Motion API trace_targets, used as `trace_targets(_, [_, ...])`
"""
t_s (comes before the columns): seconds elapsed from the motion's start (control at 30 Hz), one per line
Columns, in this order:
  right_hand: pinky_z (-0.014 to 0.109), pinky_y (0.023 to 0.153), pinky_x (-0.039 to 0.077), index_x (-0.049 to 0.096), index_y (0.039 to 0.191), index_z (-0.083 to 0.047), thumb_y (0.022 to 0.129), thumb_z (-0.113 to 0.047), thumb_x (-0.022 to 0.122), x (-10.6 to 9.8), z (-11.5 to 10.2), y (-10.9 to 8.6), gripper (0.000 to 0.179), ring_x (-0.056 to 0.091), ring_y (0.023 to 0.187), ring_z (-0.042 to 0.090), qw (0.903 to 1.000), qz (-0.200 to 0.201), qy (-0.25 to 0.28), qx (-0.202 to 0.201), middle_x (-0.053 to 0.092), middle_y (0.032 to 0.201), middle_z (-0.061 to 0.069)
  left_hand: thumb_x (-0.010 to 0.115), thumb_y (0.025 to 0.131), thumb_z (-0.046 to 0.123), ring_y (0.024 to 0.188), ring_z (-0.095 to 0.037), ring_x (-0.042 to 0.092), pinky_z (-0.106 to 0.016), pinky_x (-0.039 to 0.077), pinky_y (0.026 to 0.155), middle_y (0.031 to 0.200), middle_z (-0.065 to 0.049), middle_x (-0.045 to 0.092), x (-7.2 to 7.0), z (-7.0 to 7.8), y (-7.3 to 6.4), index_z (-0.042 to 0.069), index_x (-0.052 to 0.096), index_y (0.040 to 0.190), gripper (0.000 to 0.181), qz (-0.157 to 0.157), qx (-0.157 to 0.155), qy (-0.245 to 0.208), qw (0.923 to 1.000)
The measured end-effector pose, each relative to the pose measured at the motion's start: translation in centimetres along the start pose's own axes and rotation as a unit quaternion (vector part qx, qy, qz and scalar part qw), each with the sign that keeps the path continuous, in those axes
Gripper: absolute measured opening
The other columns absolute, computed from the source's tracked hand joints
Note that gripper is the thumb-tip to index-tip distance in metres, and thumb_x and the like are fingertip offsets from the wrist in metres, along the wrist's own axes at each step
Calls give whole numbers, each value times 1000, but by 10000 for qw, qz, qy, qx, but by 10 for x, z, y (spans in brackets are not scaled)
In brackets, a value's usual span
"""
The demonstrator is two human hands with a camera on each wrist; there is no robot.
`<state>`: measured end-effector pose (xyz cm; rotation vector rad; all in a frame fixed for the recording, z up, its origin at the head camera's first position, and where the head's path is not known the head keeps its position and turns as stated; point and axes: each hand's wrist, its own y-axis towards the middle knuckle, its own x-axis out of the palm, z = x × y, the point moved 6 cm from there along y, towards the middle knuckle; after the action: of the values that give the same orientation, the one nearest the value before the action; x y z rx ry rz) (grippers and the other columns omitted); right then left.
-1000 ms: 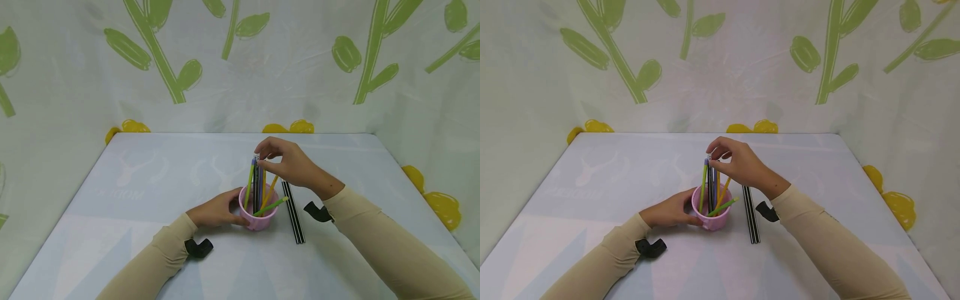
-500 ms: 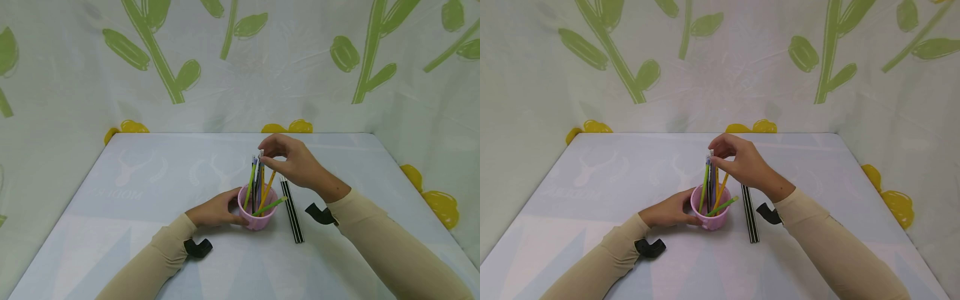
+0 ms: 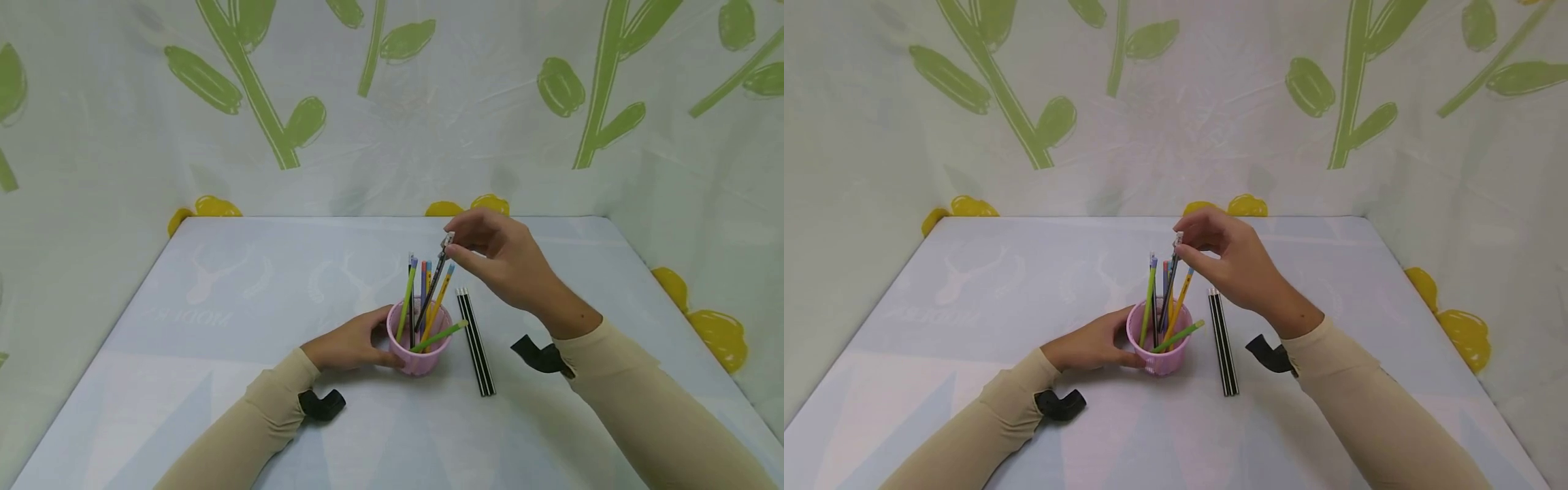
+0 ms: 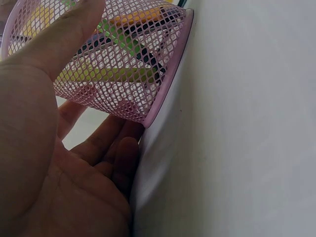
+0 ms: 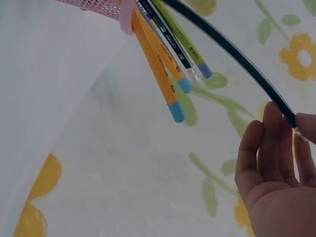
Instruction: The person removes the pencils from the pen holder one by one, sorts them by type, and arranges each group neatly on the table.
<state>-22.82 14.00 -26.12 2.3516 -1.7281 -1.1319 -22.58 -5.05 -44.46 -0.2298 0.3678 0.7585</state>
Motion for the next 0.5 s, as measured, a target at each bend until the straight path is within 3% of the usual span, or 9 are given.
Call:
trace_targets(0.1, [18,82,56,61,114,1,90,4,69,-7,-1,-3,25,68,88,11,9996,224,173,-97,66,96,3,87,78,30,144,-12,39,-43,24,123,147,11,51,0,1,0,30,42,149,85,-3,-1,-16,10000])
trace_targets(0.3, [21,83,58,60,113,6,89,11,65,-18,-2,-9,25,70,88,16,9931,492,1017,-321,71,99,3,87,77,31,145,-13,37,-45,24,124,149,10,49,0,-1,-1,30,42,150,86,31,-183,30,9998])
trace_targets(0.5, [22,88,57,61,115,-2,91,8,64,-32,3,-17,26,73,92,17,9885,693,1343,-15,74,100,5,87,77,31,144,-12,38,-43,24,123,148,11,50,1,0,0,31,43,149,84,35,-88,11,10000])
